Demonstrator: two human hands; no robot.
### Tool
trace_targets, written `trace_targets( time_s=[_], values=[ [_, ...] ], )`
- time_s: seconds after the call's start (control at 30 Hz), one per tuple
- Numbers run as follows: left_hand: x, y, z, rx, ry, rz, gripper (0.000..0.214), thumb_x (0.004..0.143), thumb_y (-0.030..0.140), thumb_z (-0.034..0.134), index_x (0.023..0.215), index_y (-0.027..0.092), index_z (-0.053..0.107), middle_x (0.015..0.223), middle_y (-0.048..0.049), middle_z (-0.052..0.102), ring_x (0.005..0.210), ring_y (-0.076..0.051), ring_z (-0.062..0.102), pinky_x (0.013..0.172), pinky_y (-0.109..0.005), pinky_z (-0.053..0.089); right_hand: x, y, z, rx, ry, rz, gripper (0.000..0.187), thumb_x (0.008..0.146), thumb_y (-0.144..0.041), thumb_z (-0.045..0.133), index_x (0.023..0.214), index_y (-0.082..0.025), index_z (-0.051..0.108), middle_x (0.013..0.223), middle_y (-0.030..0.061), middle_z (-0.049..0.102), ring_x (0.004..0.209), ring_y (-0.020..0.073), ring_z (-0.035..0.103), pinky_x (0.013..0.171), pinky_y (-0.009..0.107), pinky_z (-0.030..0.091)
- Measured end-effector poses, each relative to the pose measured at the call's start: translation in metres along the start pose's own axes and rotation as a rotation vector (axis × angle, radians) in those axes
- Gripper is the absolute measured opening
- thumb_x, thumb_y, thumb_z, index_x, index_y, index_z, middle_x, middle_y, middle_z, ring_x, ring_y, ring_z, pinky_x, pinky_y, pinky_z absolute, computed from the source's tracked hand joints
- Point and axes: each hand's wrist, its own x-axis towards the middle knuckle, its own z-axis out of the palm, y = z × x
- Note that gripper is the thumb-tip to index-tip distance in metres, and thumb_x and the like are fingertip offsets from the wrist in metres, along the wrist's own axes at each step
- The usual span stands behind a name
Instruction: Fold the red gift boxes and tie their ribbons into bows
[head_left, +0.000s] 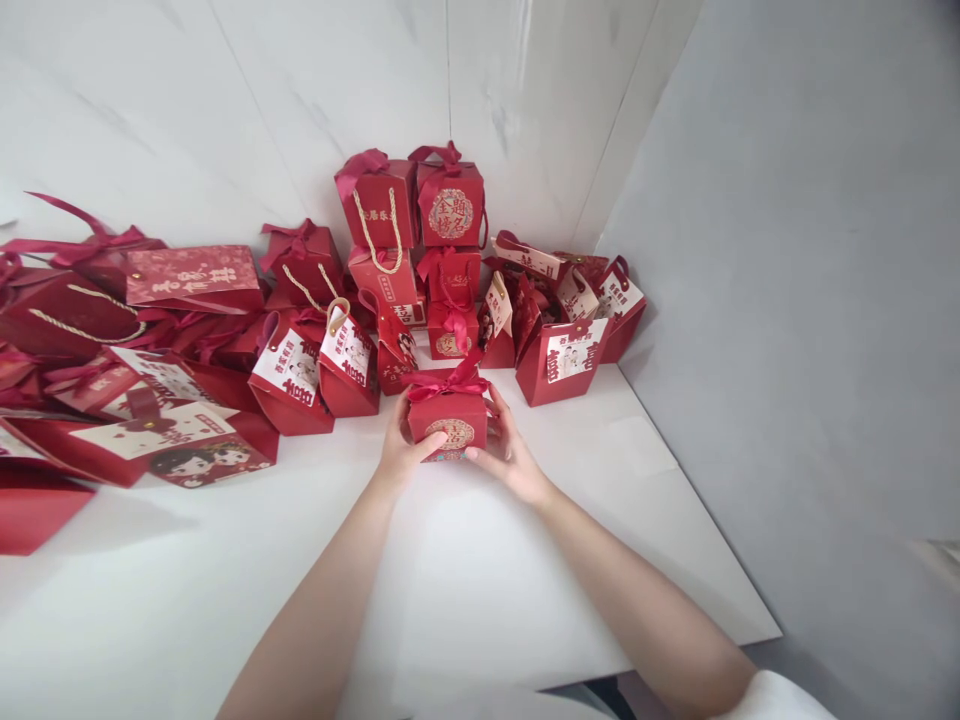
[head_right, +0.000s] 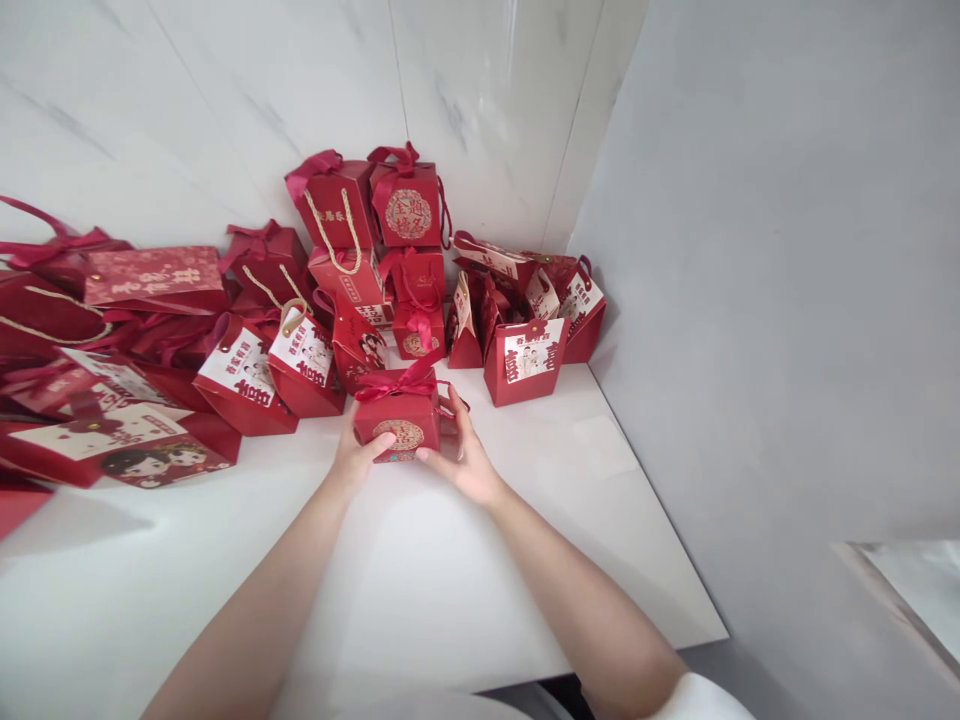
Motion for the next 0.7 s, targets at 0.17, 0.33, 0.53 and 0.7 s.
trace_targets(
  time_s=[0.17, 0.33, 0.53, 0.7],
  values=[
    [0.002, -0.006, -0.002, 0.037, -0.049, 0.037, 0.076, 0.062, 0.044, 0.087, 0.128, 0.023, 0.056, 0.124, -0.0096, 0.065, 0.115, -0.031, 0.061, 0.095, -0.039, 0.051, 0.002, -0.003, -0.002, 0.143, 0.084, 0.094, 0.096, 0.076, -0.039, 0.081, 0.153, -0.036, 0.023, 0.155, 0.0090, 0.034, 0.134, 0.0305, 0.046, 0.101, 0.049, 0.050],
    [0.006, -0.009, -0.008, -0.080, -0.080, -0.013, 0.058, 0.086, 0.065, 0.055, 0.123, 0.022, 0.064, 0.130, -0.0093, 0.064, 0.119, -0.028, 0.060, 0.099, -0.040, 0.048, 0.007, -0.003, -0.001, 0.395, 0.240, 0.215, 0.059, 0.085, -0.051, 0.068, 0.137, -0.029, 0.052, 0.141, 0.0047, 0.057, 0.128, 0.0299, 0.054, 0.100, 0.045, 0.050],
    [0.004, -0.012, -0.010, -0.072, -0.132, -0.185, 0.060, 0.081, 0.054, 0.069, 0.129, 0.018, 0.063, 0.128, -0.0108, 0.067, 0.126, -0.033, 0.057, 0.113, -0.047, 0.039, 0.012, 0.001, -0.006, 0.563, 0.247, 0.381, 0.045, 0.080, -0.056, 0.070, 0.112, -0.024, 0.069, 0.108, 0.0042, 0.074, 0.099, 0.0228, 0.069, 0.085, 0.034, 0.056],
    [0.003, -0.015, -0.014, -0.058, -0.146, -0.231, 0.068, 0.078, 0.053, 0.072, 0.135, 0.019, 0.057, 0.138, -0.0108, 0.060, 0.134, -0.036, 0.049, 0.115, -0.050, 0.037, 0.011, 0.006, -0.006, 0.551, 0.259, 0.363, 0.039, 0.082, -0.054, 0.070, 0.104, -0.022, 0.070, 0.094, 0.0048, 0.075, 0.085, 0.0208, 0.070, 0.078, 0.032, 0.057]
  ],
)
